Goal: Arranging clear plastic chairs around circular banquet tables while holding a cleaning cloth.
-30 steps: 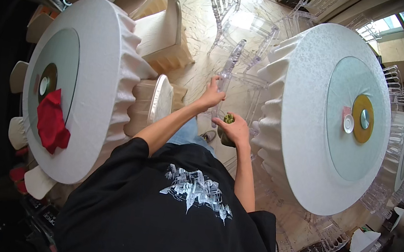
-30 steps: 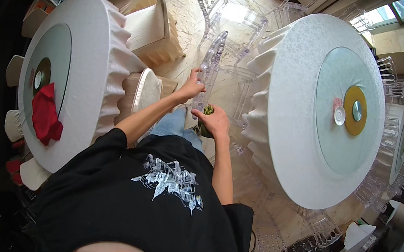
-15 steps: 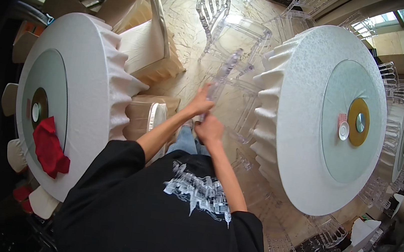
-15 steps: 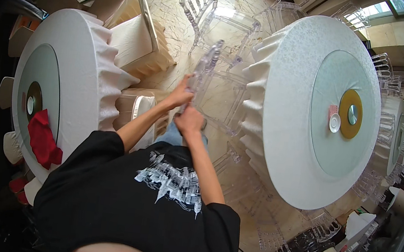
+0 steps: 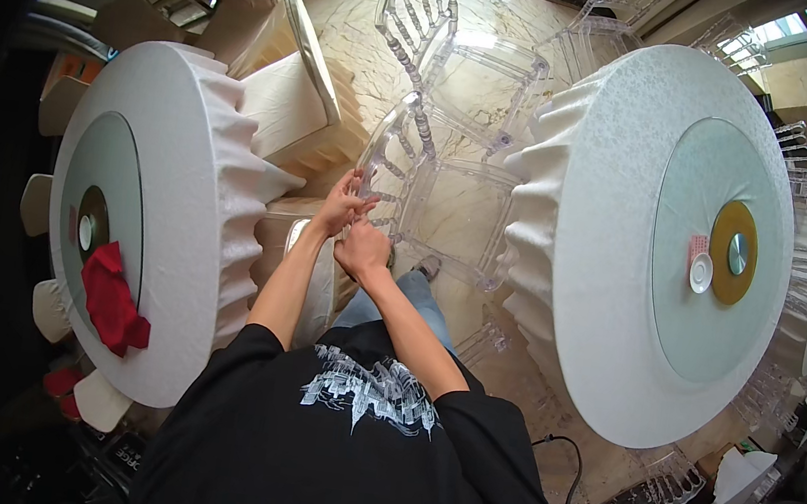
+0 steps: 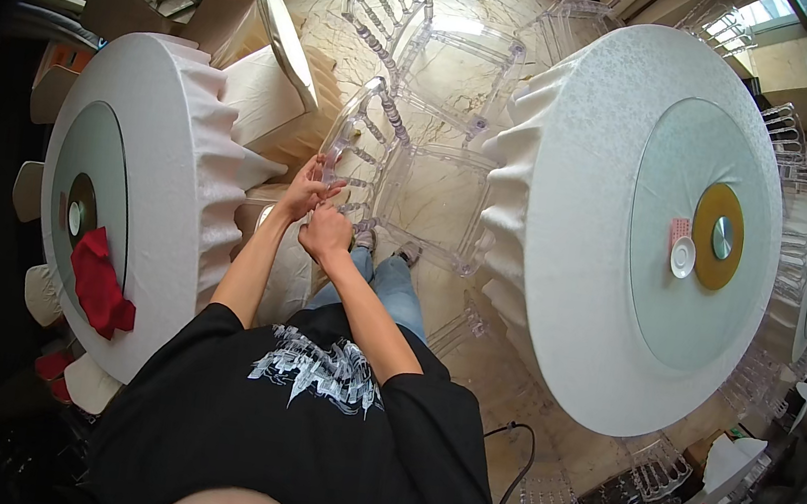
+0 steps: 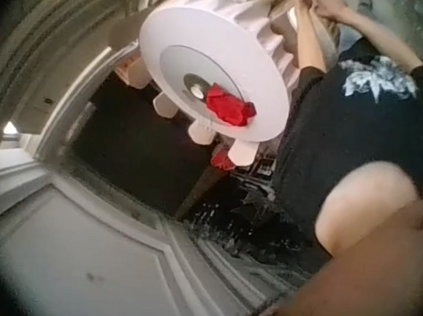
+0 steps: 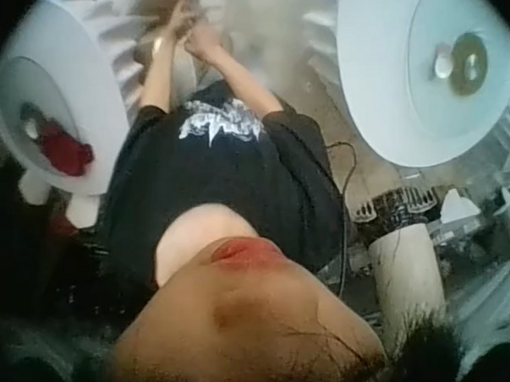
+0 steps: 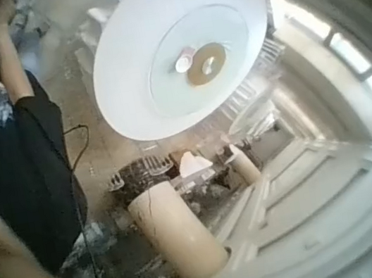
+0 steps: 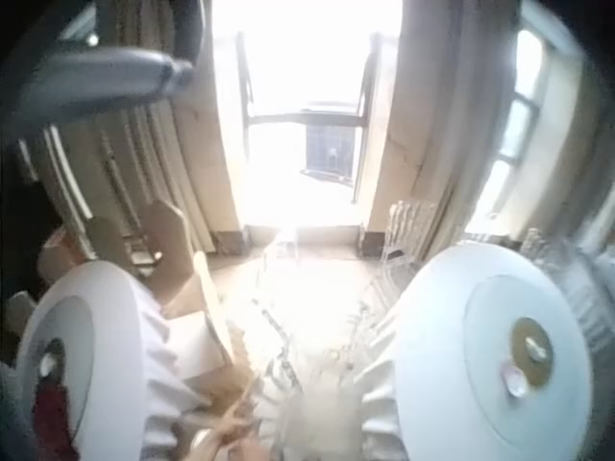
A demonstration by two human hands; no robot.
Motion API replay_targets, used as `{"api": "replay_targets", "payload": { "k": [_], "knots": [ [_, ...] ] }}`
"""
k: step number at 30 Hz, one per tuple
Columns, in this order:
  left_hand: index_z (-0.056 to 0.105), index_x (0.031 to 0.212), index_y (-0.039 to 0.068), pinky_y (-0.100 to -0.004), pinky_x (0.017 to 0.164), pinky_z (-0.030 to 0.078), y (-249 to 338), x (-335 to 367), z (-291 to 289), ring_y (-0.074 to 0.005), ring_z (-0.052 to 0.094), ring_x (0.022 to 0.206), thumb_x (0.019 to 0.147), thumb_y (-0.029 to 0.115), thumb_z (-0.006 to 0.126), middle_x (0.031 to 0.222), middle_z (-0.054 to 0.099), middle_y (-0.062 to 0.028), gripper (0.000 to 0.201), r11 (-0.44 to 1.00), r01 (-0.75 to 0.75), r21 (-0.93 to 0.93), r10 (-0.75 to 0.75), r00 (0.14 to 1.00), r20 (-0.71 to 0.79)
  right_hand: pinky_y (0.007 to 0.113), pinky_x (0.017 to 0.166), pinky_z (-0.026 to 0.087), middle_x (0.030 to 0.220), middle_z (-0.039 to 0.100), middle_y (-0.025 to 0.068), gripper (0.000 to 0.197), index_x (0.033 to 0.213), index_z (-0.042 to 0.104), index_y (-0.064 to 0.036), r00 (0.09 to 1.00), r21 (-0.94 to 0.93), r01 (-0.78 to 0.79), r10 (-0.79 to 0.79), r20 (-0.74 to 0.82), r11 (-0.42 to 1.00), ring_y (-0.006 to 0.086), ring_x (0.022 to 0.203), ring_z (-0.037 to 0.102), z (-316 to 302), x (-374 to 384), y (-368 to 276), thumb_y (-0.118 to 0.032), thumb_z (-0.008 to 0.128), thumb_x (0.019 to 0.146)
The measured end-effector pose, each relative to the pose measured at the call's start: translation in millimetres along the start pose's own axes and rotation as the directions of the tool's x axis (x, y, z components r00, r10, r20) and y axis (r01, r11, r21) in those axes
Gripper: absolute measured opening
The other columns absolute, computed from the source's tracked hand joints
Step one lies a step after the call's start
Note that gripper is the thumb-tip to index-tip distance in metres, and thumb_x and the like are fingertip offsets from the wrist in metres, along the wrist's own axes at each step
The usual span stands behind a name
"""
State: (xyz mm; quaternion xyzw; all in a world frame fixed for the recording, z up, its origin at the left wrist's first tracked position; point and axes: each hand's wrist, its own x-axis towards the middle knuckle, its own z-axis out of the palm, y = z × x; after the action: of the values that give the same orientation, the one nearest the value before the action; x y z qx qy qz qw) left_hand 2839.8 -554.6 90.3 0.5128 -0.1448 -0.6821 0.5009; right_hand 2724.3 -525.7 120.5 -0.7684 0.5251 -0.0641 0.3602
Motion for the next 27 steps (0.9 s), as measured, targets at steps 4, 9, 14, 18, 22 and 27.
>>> {"api": "replay_targets", "payload": {
  "k": [4, 9, 14, 18, 22, 27],
  "knots": [
    [0.031, 0.125, 0.008, -0.0334, 0.080, 0.049, 0, -3, 4, -0.0324, 0.053, 0.103, 0.058, -0.018, 0.040, 0.122, 0.038, -0.0070, 0.072, 0.999, 0.023, -0.046, -0.021, 0.999, 0.040, 0.039, 0.060, 0.051, 0.075, 0.061, 0.0180, 0.036, 0.087, 0.050, 0.0039, 0.999, 0.007, 0.001, -0.002, 0.032, 1.000, 0.0302, 0.066, 0.062, -4, -3, 5, -0.022, 0.060, 0.064],
    [0.030, 0.126, 0.009, -0.0339, 0.083, 0.048, 19, 6, 5, -0.0329, 0.052, 0.106, 0.055, -0.017, 0.040, 0.127, 0.036, -0.0048, 0.076, 0.997, 0.051, -0.063, -0.041, 0.989, 0.141, 0.039, 0.060, 0.051, 0.076, 0.061, 0.0176, 0.035, 0.086, 0.050, 0.0034, 0.997, 0.000, -0.069, 0.069, 0.035, 0.998, 0.0299, 0.066, 0.062, -11, 8, -4, -0.022, 0.060, 0.064],
    [0.032, 0.125, 0.010, -0.0332, 0.084, 0.046, 14, 15, 5, -0.0295, 0.052, 0.108, 0.054, -0.013, 0.043, 0.127, 0.035, -0.0030, 0.075, 0.998, 0.038, 0.048, -0.045, 0.986, 0.161, 0.039, 0.063, 0.051, 0.081, 0.060, 0.0168, 0.038, 0.091, 0.049, 0.0018, 0.997, 0.057, -0.040, 0.044, -0.063, 0.998, 0.0300, 0.071, 0.062, -3, 6, -2, -0.022, 0.060, 0.064],
    [0.032, 0.126, 0.011, -0.0322, 0.082, 0.046, 7, 15, 24, -0.0285, 0.051, 0.109, 0.055, -0.012, 0.043, 0.123, 0.036, -0.0030, 0.075, 0.999, 0.047, 0.014, -0.048, 0.984, 0.169, 0.042, 0.063, 0.050, 0.079, 0.060, 0.0180, 0.044, 0.100, 0.045, -0.0003, 0.994, 0.004, -0.111, 0.111, -0.019, 0.994, 0.0326, 0.070, 0.061, -12, 3, 10, -0.022, 0.060, 0.064],
    [0.031, 0.128, 0.013, -0.0267, 0.073, 0.046, -12, 11, 21, -0.0278, 0.050, 0.110, 0.059, -0.011, 0.046, 0.119, 0.037, -0.0037, 0.074, 1.000, -0.024, 0.011, 0.021, 0.979, 0.204, 0.041, 0.064, 0.050, 0.084, 0.060, 0.0166, 0.040, 0.098, 0.050, 0.0004, 0.997, -0.014, -0.074, 0.075, 0.005, 0.997, 0.0305, 0.074, 0.062, -26, -9, 13, -0.020, 0.061, 0.064],
    [0.020, 0.131, 0.018, -0.0277, 0.064, 0.048, -36, -13, 46, -0.0280, 0.042, 0.118, 0.061, -0.010, 0.048, 0.133, 0.029, -0.0064, 0.081, 0.998, 0.037, 0.050, -0.048, 0.969, 0.242, 0.045, 0.067, 0.049, 0.083, 0.061, 0.0180, 0.043, 0.097, 0.052, -0.0016, 0.984, -0.067, -0.113, 0.121, 0.132, 0.991, 0.0343, 0.077, 0.061, -45, -48, 40, -0.026, 0.061, 0.062]
  ]
}}
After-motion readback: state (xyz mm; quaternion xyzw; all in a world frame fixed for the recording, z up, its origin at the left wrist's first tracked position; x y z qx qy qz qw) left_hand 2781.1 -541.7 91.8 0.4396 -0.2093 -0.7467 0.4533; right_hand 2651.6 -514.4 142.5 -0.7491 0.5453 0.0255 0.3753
